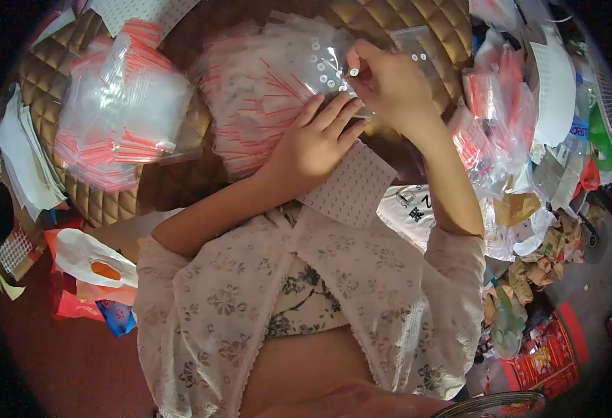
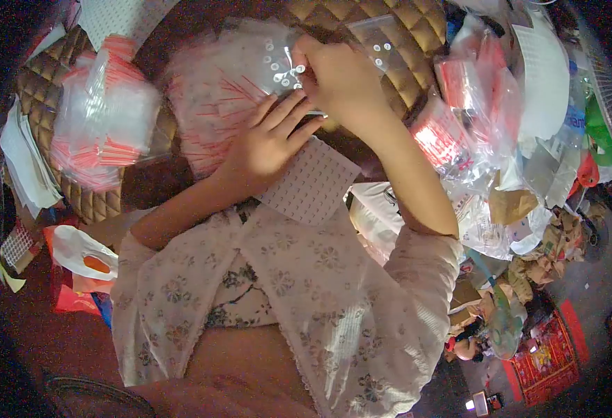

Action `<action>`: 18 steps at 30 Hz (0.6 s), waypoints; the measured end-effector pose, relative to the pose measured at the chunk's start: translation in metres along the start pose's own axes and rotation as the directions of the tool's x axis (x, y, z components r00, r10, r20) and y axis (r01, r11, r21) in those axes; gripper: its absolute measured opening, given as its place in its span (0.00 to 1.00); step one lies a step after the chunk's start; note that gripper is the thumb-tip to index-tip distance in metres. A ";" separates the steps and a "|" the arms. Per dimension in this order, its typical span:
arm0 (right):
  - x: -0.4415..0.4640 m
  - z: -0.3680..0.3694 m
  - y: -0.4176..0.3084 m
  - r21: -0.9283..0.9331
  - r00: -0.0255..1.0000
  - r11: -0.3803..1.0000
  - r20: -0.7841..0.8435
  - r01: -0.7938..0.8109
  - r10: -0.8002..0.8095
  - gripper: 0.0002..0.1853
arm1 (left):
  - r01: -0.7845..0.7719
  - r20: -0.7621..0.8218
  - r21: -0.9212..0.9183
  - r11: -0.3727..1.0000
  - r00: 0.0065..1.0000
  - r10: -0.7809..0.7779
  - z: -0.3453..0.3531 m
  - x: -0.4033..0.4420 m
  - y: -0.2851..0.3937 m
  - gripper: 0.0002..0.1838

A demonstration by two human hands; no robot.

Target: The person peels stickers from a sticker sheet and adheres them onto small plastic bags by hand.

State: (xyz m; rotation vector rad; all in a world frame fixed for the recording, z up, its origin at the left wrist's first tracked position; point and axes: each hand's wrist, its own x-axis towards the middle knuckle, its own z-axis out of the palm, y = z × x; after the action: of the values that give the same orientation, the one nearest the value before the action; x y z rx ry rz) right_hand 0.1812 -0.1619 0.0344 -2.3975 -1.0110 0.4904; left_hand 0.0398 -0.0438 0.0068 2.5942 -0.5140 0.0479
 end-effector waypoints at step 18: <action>-0.011 -0.019 0.039 -0.368 0.933 0.925 -0.356 -0.090 -0.051 0.22 | 0.071 -0.066 0.052 0.996 0.996 -0.068 -0.015 -0.003 -0.008 0.23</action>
State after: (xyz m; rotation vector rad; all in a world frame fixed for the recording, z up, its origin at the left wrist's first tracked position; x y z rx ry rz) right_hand 0.2051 -0.1993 0.0300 -2.6996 -0.9806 -0.1631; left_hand 0.0412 -0.0293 0.0160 2.6520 -0.4046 0.1229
